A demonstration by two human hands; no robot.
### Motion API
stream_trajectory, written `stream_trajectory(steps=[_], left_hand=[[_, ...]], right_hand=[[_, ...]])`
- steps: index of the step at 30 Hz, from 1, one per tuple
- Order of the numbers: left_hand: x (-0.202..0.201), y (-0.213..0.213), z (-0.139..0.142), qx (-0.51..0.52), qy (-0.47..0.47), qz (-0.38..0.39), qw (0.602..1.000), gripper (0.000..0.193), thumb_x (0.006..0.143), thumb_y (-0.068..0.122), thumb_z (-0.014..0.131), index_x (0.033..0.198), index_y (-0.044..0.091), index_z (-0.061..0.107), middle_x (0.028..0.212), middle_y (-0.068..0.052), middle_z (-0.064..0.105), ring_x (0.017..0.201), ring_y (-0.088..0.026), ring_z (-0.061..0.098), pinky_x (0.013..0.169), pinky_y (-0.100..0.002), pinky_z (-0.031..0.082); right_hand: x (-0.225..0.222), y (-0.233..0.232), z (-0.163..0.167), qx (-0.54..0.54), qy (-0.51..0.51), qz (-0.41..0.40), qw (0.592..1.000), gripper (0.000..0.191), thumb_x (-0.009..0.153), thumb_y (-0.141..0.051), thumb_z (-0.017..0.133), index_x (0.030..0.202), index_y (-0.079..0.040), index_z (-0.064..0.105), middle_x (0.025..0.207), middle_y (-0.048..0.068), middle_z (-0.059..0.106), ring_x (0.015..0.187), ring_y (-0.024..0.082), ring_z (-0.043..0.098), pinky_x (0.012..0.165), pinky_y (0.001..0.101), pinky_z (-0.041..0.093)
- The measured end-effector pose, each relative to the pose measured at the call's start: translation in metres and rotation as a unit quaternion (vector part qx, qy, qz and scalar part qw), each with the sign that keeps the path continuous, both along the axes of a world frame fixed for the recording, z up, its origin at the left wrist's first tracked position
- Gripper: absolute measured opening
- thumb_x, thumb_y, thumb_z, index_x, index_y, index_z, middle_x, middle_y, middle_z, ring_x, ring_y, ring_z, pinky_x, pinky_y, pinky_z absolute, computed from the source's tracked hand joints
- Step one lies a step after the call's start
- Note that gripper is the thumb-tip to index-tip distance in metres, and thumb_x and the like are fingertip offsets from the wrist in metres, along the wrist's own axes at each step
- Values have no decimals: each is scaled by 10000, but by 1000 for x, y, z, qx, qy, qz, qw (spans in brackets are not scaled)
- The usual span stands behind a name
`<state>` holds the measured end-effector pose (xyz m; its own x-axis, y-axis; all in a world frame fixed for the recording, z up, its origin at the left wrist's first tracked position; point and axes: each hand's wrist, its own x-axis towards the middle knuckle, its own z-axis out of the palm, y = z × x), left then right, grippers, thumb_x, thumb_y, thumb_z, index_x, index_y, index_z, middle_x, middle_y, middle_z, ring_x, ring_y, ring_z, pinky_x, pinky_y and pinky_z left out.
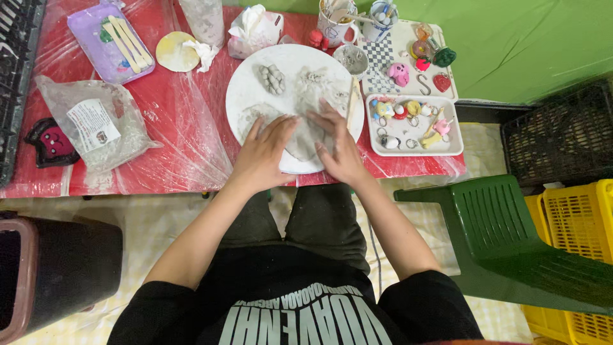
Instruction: The person shapes clay on a white plate: they press and flatten a clay slab with their palms, roll small clay balls between their fingers, and use a wooden stick tool to smooth and refine the clay pieces, arranging the formed pieces on the plate.
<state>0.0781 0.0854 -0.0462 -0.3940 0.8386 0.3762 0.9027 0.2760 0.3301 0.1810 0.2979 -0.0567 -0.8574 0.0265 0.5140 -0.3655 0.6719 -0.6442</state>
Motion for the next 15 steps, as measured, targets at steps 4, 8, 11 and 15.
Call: stream_trajectory(steps=[4,8,11,15], left_hand=[[1,1,1,11,41,-9,999,1238,604,424,914,1598,136,235,1573,-135,415,1484,-295,363,1247,-558,205],[-1,0,1,26,34,-14,999,1257,597,419,910,1598,122,211,1600,-162,403,1491,-338,352,1245,-551,211],[-2,2,2,-10,20,-15,1000,1283,572,422,917,1592,108,205,1575,-152,408,1490,-328,353,1243,-557,209],[-2,2,2,1,2,-10,1000,1271,598,441,933,1602,126,220,1565,-138,401,1485,-306,356,1245,-551,210]], right_hand=[[-3,-6,3,101,4,-27,995,562,919,-131,602,1403,-32,334,1439,189,623,1543,405,388,1318,573,220],[-3,-3,10,179,4,-30,983,606,880,-179,645,1386,-22,352,1354,168,661,1501,403,427,1297,615,116],[-4,0,11,141,20,-14,990,595,910,-167,636,1413,-33,347,1384,158,668,1518,412,421,1319,600,93],[-5,1,7,130,20,-10,991,627,942,-136,605,1457,-12,271,1399,130,669,1536,389,418,1340,589,124]])
